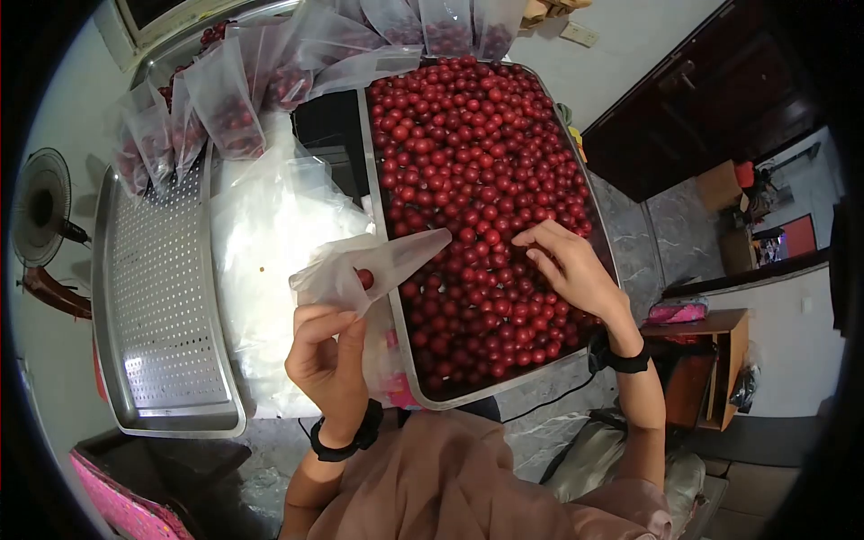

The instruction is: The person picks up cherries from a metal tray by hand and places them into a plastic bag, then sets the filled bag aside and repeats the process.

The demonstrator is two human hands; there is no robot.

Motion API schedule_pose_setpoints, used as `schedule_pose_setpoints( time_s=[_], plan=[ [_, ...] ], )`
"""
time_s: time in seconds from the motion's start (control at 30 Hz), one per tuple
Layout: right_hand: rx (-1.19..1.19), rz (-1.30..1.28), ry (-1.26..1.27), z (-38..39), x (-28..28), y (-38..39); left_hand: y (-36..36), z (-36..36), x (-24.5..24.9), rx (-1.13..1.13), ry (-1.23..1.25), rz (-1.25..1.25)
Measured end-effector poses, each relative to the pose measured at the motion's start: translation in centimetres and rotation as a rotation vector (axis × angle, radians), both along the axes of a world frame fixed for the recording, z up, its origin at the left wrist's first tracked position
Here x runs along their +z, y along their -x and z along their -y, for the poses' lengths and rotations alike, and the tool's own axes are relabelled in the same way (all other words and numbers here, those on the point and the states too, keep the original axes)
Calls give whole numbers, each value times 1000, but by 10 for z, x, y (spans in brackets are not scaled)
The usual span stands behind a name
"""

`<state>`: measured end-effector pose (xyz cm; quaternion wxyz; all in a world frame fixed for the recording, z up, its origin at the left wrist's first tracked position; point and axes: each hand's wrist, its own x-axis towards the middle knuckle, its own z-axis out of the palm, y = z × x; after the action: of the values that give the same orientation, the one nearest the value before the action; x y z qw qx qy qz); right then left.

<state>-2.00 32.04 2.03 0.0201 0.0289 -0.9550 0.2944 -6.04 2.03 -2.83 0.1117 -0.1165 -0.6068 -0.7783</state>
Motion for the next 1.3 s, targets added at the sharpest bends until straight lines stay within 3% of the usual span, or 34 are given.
schedule_pose_setpoints(
  time_s=[0.4,0.57,0.8,1.07,1.13,1.3],
  plan=[
    [62,-61,-334,24,-36,21,-1,1,-1,-12,2,-6],
    [-5,137,-172,24,-27,15,0,3,-3,-33,81,-41],
    [-27,178,-32,8,-27,-2,-1,2,-2,-22,84,-47],
    [164,237,151,3,-10,-4,-4,2,-1,-34,101,-55],
    [69,3,23,2,-16,4,-5,2,-2,-37,98,-59],
    [68,-24,-216,12,-31,25,-8,1,0,-25,19,6]
  ],
)
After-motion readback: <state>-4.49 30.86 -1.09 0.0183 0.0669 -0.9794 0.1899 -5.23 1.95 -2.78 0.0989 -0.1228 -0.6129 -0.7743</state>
